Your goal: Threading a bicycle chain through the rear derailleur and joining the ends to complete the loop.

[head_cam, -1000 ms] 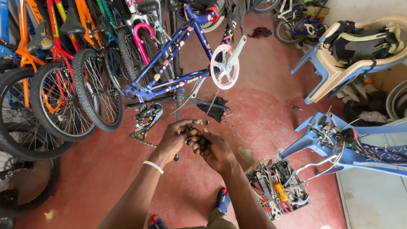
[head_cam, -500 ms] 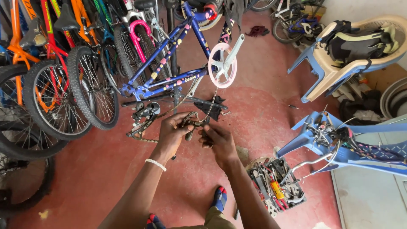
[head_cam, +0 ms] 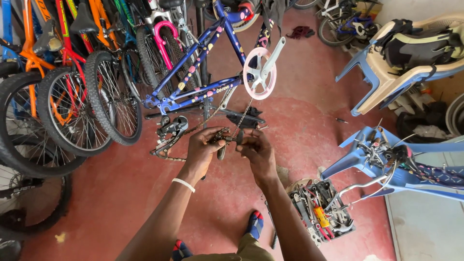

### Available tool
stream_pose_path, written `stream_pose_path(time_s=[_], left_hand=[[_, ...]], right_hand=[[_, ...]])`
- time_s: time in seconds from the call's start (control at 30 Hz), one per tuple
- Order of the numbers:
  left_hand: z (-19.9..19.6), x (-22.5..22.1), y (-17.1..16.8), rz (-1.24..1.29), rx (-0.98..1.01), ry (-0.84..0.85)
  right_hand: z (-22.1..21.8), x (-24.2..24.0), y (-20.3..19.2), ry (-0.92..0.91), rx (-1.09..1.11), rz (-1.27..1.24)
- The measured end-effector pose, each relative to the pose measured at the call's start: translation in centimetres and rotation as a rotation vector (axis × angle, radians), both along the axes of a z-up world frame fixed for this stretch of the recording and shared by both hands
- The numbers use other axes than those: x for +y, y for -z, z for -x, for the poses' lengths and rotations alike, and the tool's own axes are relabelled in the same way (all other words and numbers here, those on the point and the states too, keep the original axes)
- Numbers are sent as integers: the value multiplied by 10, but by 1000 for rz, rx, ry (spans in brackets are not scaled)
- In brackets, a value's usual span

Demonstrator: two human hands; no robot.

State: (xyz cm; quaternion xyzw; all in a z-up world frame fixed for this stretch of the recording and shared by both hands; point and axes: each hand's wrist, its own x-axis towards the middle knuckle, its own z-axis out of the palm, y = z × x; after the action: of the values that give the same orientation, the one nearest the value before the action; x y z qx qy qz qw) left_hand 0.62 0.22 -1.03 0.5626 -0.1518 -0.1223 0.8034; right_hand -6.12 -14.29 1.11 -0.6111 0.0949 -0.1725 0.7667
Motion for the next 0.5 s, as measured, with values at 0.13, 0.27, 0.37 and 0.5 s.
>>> stream_pose_path(time_s=[0.13, 0.27, 0.37, 0.5], left_hand=[[-4, -3, 6, 27, -6, 1], [1, -5, -2, 25, 50, -38], [-2, -6, 2, -5, 29, -40], [-2, -2, -3, -26, 5, -52]], right_hand=[[-6, -8, 7, 52, -2, 9], [-1, -1, -11, 33, 372, -196], [-4, 0, -1, -32, 323, -219], [-5, 1, 11, -5, 57, -20]])
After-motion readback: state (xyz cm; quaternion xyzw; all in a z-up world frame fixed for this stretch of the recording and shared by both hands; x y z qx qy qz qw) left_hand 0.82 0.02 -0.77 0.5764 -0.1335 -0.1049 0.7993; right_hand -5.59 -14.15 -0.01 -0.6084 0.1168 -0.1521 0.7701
